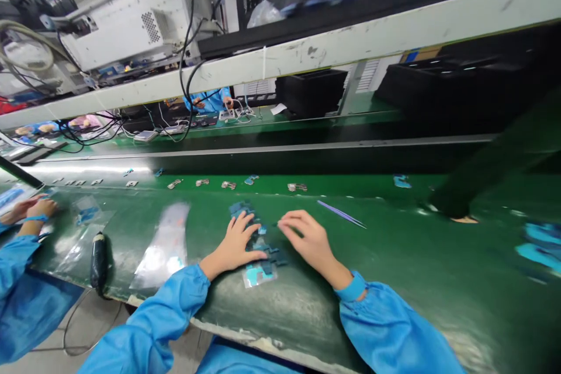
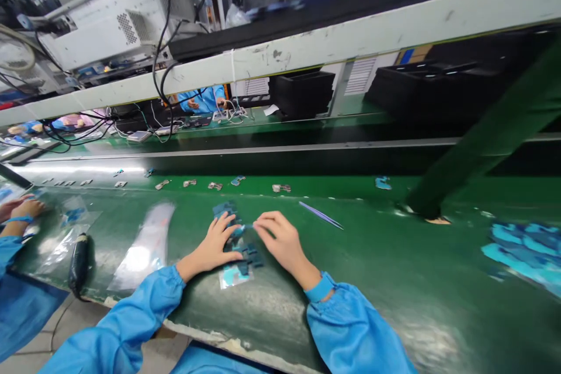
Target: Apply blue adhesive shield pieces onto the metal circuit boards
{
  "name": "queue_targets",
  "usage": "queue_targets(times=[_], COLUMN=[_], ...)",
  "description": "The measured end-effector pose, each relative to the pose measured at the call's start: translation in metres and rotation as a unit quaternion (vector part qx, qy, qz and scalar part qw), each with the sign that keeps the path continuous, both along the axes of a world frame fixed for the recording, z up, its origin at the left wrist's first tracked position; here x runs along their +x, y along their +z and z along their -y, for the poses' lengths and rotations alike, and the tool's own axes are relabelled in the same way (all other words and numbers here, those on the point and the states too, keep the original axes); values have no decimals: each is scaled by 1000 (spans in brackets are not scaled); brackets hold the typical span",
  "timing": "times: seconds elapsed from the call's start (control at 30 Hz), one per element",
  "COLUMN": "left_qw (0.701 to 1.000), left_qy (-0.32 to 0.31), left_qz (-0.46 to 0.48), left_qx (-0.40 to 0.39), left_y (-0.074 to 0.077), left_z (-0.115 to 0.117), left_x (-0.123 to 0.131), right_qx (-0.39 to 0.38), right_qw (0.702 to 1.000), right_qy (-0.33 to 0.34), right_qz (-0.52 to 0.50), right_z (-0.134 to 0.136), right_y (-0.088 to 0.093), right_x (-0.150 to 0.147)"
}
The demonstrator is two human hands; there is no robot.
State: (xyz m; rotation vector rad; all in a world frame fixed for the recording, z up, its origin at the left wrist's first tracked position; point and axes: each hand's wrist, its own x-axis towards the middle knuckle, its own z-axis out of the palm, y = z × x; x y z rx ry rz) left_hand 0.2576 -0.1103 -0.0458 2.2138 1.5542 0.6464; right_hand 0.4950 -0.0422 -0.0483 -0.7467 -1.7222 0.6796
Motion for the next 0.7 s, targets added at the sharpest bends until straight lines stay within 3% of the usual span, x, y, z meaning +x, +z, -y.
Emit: queue_targets(times=[0.1, 0.17, 0.33, 0.43, 0.5, 0.6, 0.7], left_qw=[990, 980, 957, 949, 949, 950, 957], left_qy=[37, 18, -107, -135, -124, -134, -144], left_qz=[-133, -197, -268, -283, -284, -270, -234], left_qx=[-11, -25, -29, -40, -56, -87, -94], left_y=[0, 0, 10, 19, 24, 31, 38], left_z=[5, 10, 11, 3, -1, -6, -34], left_x=[5, 1, -42, -63, -58, -31, -14], right_qx=[-81, -141, -277, -337, -366, -401, -424], right_qw=[986, 969, 938, 923, 912, 896, 890], right_qy=[-101, -126, -66, -6, 23, 53, 66], right_qz=[-108, -160, -198, -188, -183, -182, -154], right_z=[-24, -36, -52, -65, -73, -78, -74], right_y=[3, 0, -11, -11, -10, -7, -6], right_x=[20, 29, 31, 33, 40, 52, 62])
